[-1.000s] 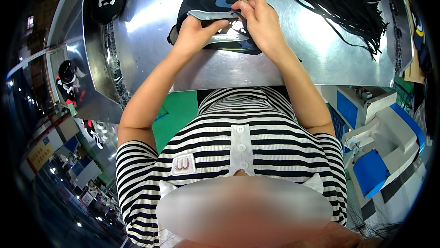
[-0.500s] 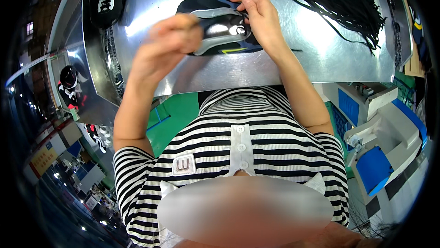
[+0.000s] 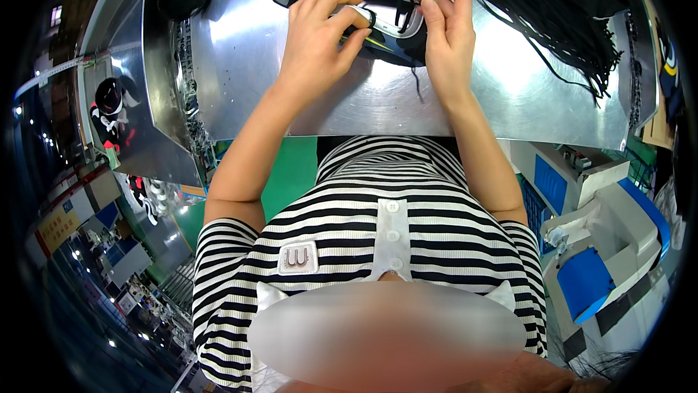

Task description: The person laces a shoe by hand, threading a black cord through the eyelets and pulling it through. They repeat the process with another shoe.

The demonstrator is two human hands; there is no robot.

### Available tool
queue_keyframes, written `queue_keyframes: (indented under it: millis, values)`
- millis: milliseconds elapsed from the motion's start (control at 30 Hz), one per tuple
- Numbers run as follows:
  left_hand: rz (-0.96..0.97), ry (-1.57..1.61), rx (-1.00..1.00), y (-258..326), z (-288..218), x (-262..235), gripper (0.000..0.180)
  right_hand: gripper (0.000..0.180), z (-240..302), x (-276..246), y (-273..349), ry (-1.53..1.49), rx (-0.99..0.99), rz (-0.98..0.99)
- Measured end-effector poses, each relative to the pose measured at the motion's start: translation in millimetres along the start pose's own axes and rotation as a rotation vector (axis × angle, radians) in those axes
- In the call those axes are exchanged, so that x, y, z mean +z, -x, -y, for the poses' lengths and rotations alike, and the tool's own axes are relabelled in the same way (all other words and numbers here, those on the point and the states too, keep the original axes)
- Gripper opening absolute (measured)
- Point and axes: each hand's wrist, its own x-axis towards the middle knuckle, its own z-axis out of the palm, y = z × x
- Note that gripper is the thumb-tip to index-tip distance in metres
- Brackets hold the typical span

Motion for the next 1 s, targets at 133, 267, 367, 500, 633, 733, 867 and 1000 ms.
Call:
queue_keyframes:
  millis: [133,267,367,500,633,733,867,1000]
  values:
    - [0.053,0.109,-0.055,-2.8,5.9,3.9,0.018,0.016,9.5,-10.7,12.7,0.233,-0.188,-0.041]
    - [0.004,0.230,-0.118,-1.8,7.3,8.6,0.021,0.019,34.1,-21.1,34.9,0.382,0.029,0.125]
    - [0.058,0.251,-0.140,3.0,6.5,10.6,0.021,0.016,29.1,-15.7,40.0,0.378,0.039,0.281]
    - [0.119,0.172,-0.122,-0.7,3.9,6.4,0.019,0.013,16.3,-13.7,38.2,0.428,0.015,0.262]
    - [0.146,0.220,-0.169,0.0,0.9,6.2,0.017,0.013,17.0,-14.8,36.2,0.462,0.042,0.282]
    - [0.152,0.221,-0.183,0.6,3.1,6.4,0.018,0.012,16.2,-14.6,35.1,0.487,0.022,0.291]
    - [0.139,0.319,-0.180,4.2,-1.3,9.2,0.018,0.018,12.4,-13.1,35.3,0.478,0.038,0.277]
    - [0.062,0.324,-0.014,10.1,-9.8,17.8,0.018,0.025,11.4,-14.8,32.2,0.454,0.044,0.336]
